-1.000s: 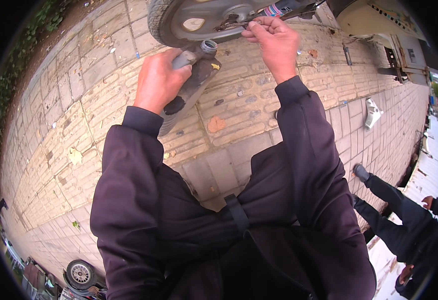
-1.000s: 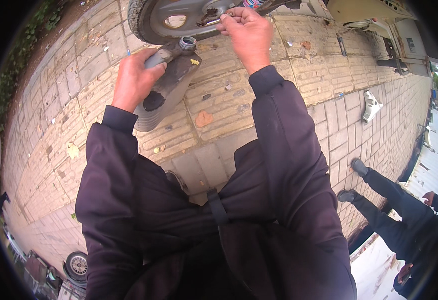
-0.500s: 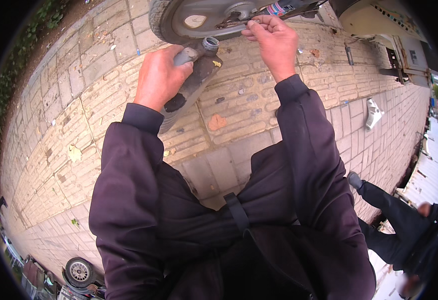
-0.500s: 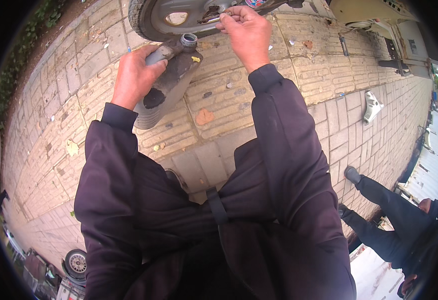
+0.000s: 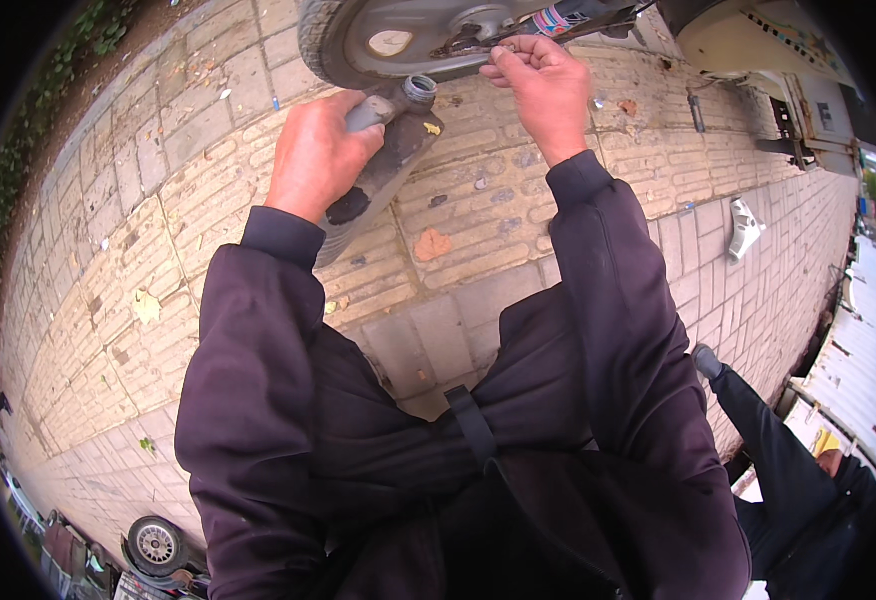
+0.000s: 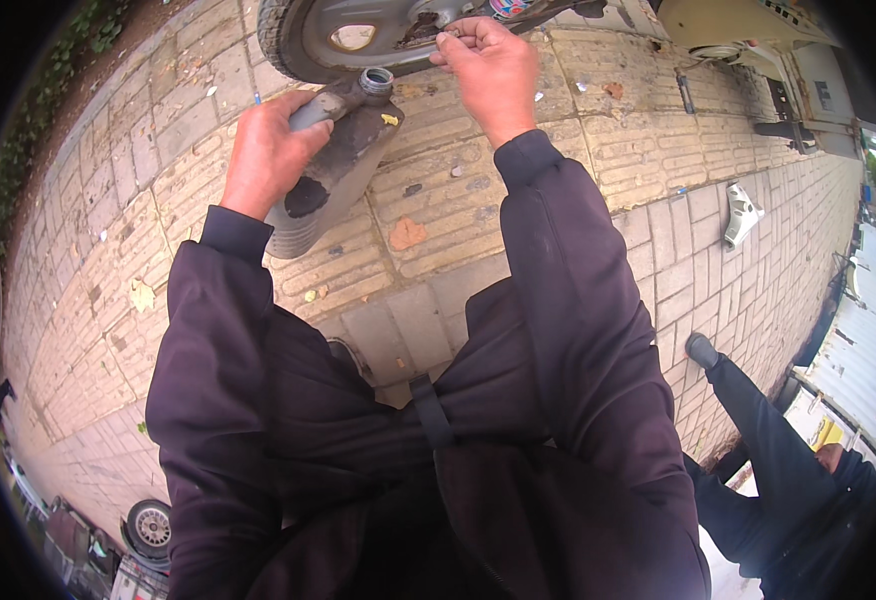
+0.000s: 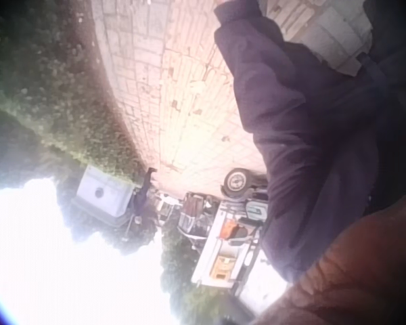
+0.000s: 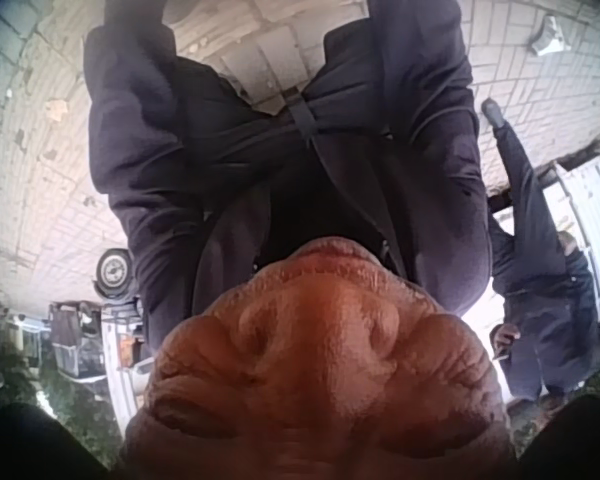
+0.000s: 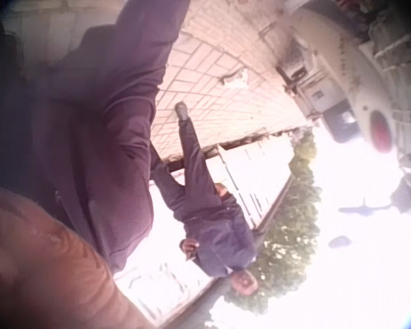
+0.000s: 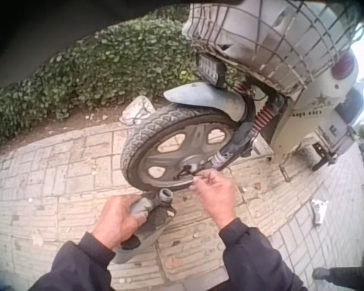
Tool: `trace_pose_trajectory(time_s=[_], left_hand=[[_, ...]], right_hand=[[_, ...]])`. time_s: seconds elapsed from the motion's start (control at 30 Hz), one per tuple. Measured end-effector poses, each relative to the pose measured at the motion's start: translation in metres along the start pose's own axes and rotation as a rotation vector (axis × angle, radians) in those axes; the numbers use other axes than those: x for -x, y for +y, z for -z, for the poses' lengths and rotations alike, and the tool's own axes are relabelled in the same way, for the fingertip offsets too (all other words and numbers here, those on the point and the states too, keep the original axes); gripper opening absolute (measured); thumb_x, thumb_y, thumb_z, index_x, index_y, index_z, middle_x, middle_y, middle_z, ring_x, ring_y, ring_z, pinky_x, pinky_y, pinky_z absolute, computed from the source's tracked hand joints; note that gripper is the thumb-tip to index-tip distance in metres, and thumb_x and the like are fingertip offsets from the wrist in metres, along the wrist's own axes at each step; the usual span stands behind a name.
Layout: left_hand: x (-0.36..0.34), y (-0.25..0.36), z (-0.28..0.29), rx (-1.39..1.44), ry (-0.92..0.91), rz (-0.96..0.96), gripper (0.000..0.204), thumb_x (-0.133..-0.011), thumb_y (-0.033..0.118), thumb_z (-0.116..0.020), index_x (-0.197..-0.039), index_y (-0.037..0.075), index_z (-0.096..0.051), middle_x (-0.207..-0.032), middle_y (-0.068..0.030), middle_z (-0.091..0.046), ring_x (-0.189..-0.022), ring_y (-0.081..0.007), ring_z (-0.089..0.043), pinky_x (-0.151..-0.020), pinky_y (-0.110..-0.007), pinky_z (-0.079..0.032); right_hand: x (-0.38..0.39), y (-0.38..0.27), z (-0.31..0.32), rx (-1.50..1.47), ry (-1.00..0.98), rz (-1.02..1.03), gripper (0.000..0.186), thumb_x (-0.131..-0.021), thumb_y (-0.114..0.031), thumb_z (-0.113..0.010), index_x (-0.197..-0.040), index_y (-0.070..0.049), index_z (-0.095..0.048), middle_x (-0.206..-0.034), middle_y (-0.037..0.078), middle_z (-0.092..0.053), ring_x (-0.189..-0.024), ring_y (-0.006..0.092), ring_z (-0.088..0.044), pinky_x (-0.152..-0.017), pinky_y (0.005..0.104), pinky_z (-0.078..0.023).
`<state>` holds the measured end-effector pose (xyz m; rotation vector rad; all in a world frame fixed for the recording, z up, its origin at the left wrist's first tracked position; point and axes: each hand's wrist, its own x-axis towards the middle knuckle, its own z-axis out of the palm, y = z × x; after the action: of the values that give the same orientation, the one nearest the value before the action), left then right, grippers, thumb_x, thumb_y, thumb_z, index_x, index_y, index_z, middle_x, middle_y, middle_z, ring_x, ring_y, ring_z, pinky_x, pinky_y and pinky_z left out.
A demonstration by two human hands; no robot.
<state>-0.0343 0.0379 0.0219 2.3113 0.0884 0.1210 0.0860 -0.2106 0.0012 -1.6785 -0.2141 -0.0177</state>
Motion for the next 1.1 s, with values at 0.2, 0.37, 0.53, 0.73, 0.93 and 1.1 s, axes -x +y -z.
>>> trace_pose_trajectory(time_s=[0.2, 0.37, 0.53, 0.73, 0.93, 1.1], left_hand=[[0.0, 0.0, 0.0, 0.005, 0.003, -0.008, 0.044, -0.086, 0.02, -0.078, -0.122, -0.005, -0.076, -0.106, -0.0306, -0.077, -0.102, -0.0454, -0.075, -0.092, -0.048, -0.059], [-0.001, 0.002, 0.001, 0.009, -0.019, 0.002, 0.044, -0.086, 0.02, -0.078, -0.123, -0.005, -0.076, -0.107, -0.0304, -0.077, -0.102, -0.0452, -0.075, -0.092, -0.048, -0.059], [0.001, 0.001, 0.002, 0.004, 0.0, 0.013, 0.044, -0.086, 0.02, -0.078, -0.123, -0.005, -0.076, -0.106, -0.0304, -0.077, -0.102, -0.0454, -0.075, -0.092, -0.047, -0.058], [0.0, 0.002, 0.002, 0.0, -0.014, -0.006, 0.045, -0.085, 0.02, -0.077, -0.123, -0.004, -0.076, -0.105, -0.0311, -0.076, -0.101, -0.0463, -0.075, -0.091, -0.048, -0.058], [0.001, 0.005, 0.004, 0.015, -0.01, 0.017, 0.044, -0.085, 0.02, -0.077, -0.122, -0.004, -0.076, -0.105, -0.0309, -0.076, -0.101, -0.0467, -0.074, -0.091, -0.048, -0.058], [0.001, 0.005, 0.004, 0.008, -0.025, 0.012, 0.045, -0.085, 0.02, -0.077, -0.123, -0.004, -0.076, -0.105, -0.031, -0.076, -0.101, -0.0466, -0.075, -0.091, -0.048, -0.058]], right_hand=[[0.001, -0.004, 0.008, -0.009, 0.033, 0.054, 0.015, -0.102, -0.003, -0.074, -0.111, 0.008, -0.073, -0.096, 0.011, -0.079, -0.087, 0.019, -0.08, -0.077, 0.0287, -0.065], [0.001, 0.003, 0.003, -0.03, -0.044, 0.071, 0.014, -0.1, -0.003, -0.074, -0.109, 0.008, -0.074, -0.093, 0.011, -0.079, -0.086, 0.0173, -0.08, -0.077, 0.0299, -0.065], [-0.003, -0.001, 0.019, 0.002, 0.013, 0.122, 0.013, -0.102, -0.004, -0.074, -0.112, 0.006, -0.074, -0.097, 0.011, -0.079, -0.087, 0.0188, -0.081, -0.078, 0.0293, -0.066], [0.001, -0.007, 0.016, 0.049, 0.016, 0.031, 0.015, -0.103, -0.003, -0.073, -0.114, 0.007, -0.073, -0.1, 0.013, -0.079, -0.089, 0.0191, -0.08, -0.08, 0.0298, -0.066], [-0.004, -0.021, 0.036, -0.043, 0.028, 0.105, 0.018, -0.102, -0.002, -0.074, -0.116, 0.01, -0.071, -0.101, 0.015, -0.079, -0.089, 0.0214, -0.08, -0.08, 0.0308, -0.067], [-0.01, -0.026, 0.046, -0.111, 0.096, 0.119, 0.019, -0.102, -0.001, -0.074, -0.116, 0.011, -0.071, -0.102, 0.016, -0.078, -0.09, 0.0232, -0.081, -0.08, 0.0315, -0.068]])
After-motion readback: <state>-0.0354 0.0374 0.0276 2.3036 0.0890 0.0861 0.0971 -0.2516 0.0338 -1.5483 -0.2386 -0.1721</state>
